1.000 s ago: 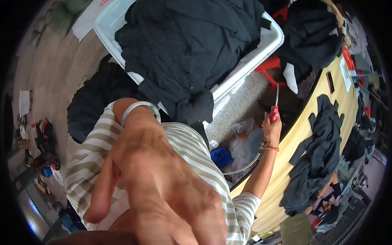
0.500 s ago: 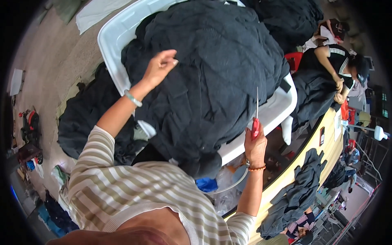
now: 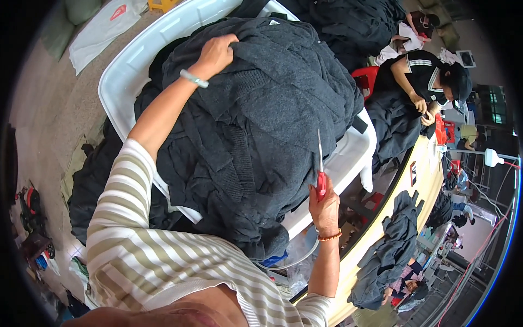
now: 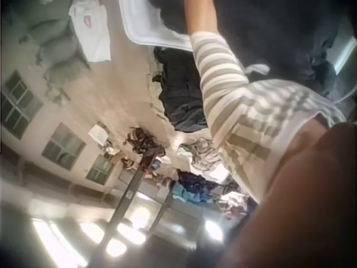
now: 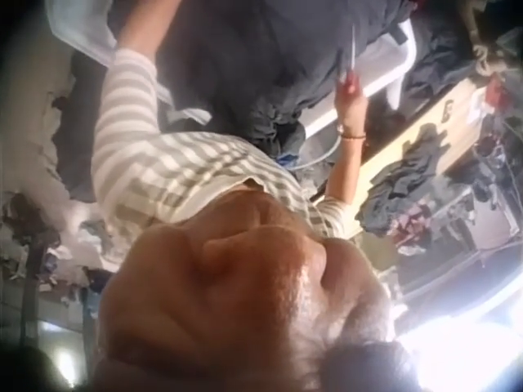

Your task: Trimming loose threads and cleaning black garments using scissors and an air gun.

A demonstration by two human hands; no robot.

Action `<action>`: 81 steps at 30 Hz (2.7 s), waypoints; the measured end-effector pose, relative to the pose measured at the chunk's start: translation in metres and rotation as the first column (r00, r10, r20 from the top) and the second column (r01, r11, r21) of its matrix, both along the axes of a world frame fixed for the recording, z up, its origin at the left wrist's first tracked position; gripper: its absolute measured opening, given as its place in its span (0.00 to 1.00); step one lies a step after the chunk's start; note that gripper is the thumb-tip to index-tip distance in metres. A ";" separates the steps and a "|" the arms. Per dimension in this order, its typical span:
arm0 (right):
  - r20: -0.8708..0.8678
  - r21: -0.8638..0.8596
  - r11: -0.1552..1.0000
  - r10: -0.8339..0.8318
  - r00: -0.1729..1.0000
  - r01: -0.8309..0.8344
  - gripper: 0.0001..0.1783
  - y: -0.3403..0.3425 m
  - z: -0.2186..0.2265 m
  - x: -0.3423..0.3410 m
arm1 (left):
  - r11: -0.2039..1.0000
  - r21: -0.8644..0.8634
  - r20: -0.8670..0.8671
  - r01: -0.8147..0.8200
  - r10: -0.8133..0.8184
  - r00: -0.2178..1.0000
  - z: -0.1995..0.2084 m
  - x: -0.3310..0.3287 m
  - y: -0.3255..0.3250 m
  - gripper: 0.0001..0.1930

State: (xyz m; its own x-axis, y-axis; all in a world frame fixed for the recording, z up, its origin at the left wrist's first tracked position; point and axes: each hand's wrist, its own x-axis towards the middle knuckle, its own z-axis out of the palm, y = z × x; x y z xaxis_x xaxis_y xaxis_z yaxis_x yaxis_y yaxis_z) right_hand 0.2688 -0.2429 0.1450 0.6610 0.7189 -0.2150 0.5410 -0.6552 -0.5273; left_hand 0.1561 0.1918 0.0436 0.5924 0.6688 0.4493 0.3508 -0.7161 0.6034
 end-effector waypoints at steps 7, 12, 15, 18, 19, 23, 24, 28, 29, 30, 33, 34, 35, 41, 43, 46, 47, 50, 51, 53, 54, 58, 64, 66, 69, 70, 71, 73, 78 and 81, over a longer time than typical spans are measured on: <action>0.031 0.088 0.996 -0.018 0.999 0.015 0.23 0.006 0.001 0.017 | 0.494 -0.430 0.220 0.756 -0.755 0.618 0.025 -0.087 -0.226 0.11; 0.119 0.128 0.990 0.041 0.992 -0.056 0.21 0.028 0.000 0.013 | 0.020 -0.722 0.228 0.691 -0.937 0.266 -0.026 -0.144 -0.345 0.15; 0.062 0.079 0.993 0.086 0.994 -0.091 0.21 0.032 0.005 0.002 | -0.015 -0.670 0.520 0.742 -0.723 0.455 -0.098 -0.196 -0.402 0.21; -0.040 0.100 0.991 0.096 0.995 -0.091 0.22 0.023 -0.011 -0.011 | 0.039 -0.937 0.177 0.348 -0.804 0.567 -0.002 -0.179 -0.298 0.19; -0.030 0.105 0.986 0.130 0.991 -0.126 0.23 0.024 -0.015 -0.018 | 0.151 -0.913 0.138 0.379 -0.761 0.634 0.011 -0.181 -0.286 0.14; -0.203 0.058 0.982 0.188 0.961 -0.180 0.26 0.039 -0.016 -0.056 | 0.661 -0.700 -0.063 0.269 -0.433 0.899 0.020 -0.217 -0.292 0.07; -0.253 0.071 0.982 0.188 0.949 -0.176 0.27 0.041 -0.015 -0.065 | 0.769 -0.614 -0.106 0.178 -0.303 0.947 0.021 -0.225 -0.292 0.06; -0.261 0.114 0.952 0.305 0.916 -0.285 0.29 0.049 -0.012 -0.093 | 0.816 -0.515 -0.186 -0.264 0.194 0.963 -0.002 -0.253 -0.285 0.22; -0.251 0.205 0.917 0.388 0.887 -0.343 0.31 0.051 -0.015 -0.099 | 0.816 -0.508 -0.189 -0.277 0.208 0.960 -0.016 -0.258 -0.287 0.22; -0.232 0.292 0.872 0.464 0.855 -0.394 0.33 0.054 -0.015 -0.107 | 0.824 -0.513 -0.207 -0.239 0.152 0.966 -0.029 -0.260 -0.290 0.24; -0.164 0.338 0.741 0.654 0.739 -0.580 0.37 0.059 -0.011 -0.129 | 0.781 -0.599 -0.251 -0.177 0.026 0.968 -0.034 -0.249 -0.286 0.23; -0.129 0.373 0.687 0.704 0.698 -0.624 0.38 0.058 -0.013 -0.137 | 0.720 -0.676 -0.276 -0.158 -0.048 0.960 -0.032 -0.242 -0.285 0.21; -0.191 0.332 0.701 0.705 0.683 -0.631 0.39 0.057 -0.009 -0.147 | 0.582 -0.811 -0.051 -0.058 0.029 0.998 -0.044 -0.237 -0.291 0.17; -0.433 0.424 0.839 0.518 0.737 -0.341 0.33 0.039 -0.045 -0.122 | 0.178 -0.882 0.463 0.437 0.146 0.874 -0.002 -0.178 -0.317 0.10; -0.517 0.431 0.856 0.493 0.700 -0.286 0.25 0.031 -0.047 -0.101 | 0.162 -0.873 0.479 0.460 0.112 0.871 0.003 -0.172 -0.326 0.11; -0.599 0.470 0.869 0.444 0.666 -0.157 0.18 0.010 -0.046 -0.072 | 0.344 -0.837 0.442 0.424 -0.030 0.896 0.010 -0.173 -0.348 0.17; -0.629 0.456 0.884 0.404 0.664 -0.106 0.18 0.000 -0.046 -0.063 | 0.505 -0.801 0.209 0.321 -0.267 0.941 0.012 -0.181 -0.344 0.19; -0.644 0.462 0.885 0.289 0.708 0.058 0.21 -0.031 -0.030 -0.035 | 0.742 -0.644 -0.259 0.184 -0.438 0.861 0.010 -0.209 -0.342 0.23; -0.598 0.491 0.867 0.263 0.757 0.087 0.21 -0.043 -0.024 -0.025 | 0.706 -0.685 -0.243 0.180 -0.454 0.857 0.012 -0.215 -0.339 0.22; -0.523 0.514 0.846 0.174 0.835 0.146 0.21 -0.066 -0.011 -0.005 | 0.734 -0.660 -0.336 0.161 -0.480 0.810 0.024 -0.228 -0.334 0.20; -0.517 0.495 0.850 0.121 0.847 0.180 0.21 -0.081 -0.005 0.008 | 0.732 -0.667 -0.355 0.141 -0.478 0.803 0.027 -0.233 -0.333 0.19; -0.540 0.446 0.835 -0.034 0.841 0.321 0.26 -0.124 0.011 0.034 | 0.508 -0.846 -0.238 0.161 -0.630 0.739 0.042 -0.249 -0.336 0.18; -0.391 0.495 0.867 0.163 0.906 0.057 0.25 -0.142 -0.007 0.045 | 0.136 -0.963 0.033 0.234 -0.799 0.601 0.039 -0.266 -0.363 0.18; -0.506 0.349 0.930 0.088 0.858 0.111 0.21 -0.129 -0.021 0.031 | 0.145 -0.981 -0.009 0.131 -0.702 0.712 0.023 -0.272 -0.350 0.12; -0.408 0.319 0.947 0.107 0.907 0.032 0.19 -0.105 -0.038 0.015 | 0.511 -0.852 -0.019 0.110 -0.240 0.970 -0.005 -0.270 -0.273 0.16; -0.397 0.289 0.957 0.112 0.911 0.008 0.19 -0.095 -0.038 0.010 | 0.559 -0.827 0.060 0.053 -0.007 0.998 -0.026 -0.273 -0.237 0.19; -0.396 0.296 0.955 0.135 0.908 -0.013 0.19 -0.085 -0.035 0.002 | 0.773 -0.608 -0.093 -0.182 0.159 0.983 -0.044 -0.276 -0.193 0.23; -0.367 0.254 0.967 0.126 0.922 -0.031 0.18 -0.069 -0.032 -0.009 | 0.780 -0.257 -0.307 -0.571 0.495 0.813 -0.063 -0.276 -0.126 0.28; -0.382 0.193 0.981 0.097 0.919 -0.023 0.18 -0.040 -0.018 -0.020 | 0.460 -0.603 -0.389 -0.652 0.544 0.744 -0.131 -0.278 -0.033 0.27; -0.356 0.161 0.986 0.090 0.930 -0.034 0.16 -0.024 -0.012 -0.028 | 0.312 -0.918 -0.046 -0.243 0.527 0.849 -0.127 -0.263 -0.035 0.20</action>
State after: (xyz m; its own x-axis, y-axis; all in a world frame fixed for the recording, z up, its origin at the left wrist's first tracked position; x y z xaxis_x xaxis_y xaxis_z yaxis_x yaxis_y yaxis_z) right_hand 0.2410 -0.2670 0.1331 0.5118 0.7982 -0.3176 0.3326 -0.5250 -0.7835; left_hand -0.1071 0.1569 -0.0830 0.1290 0.8762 -0.4643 0.1886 0.4380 0.8790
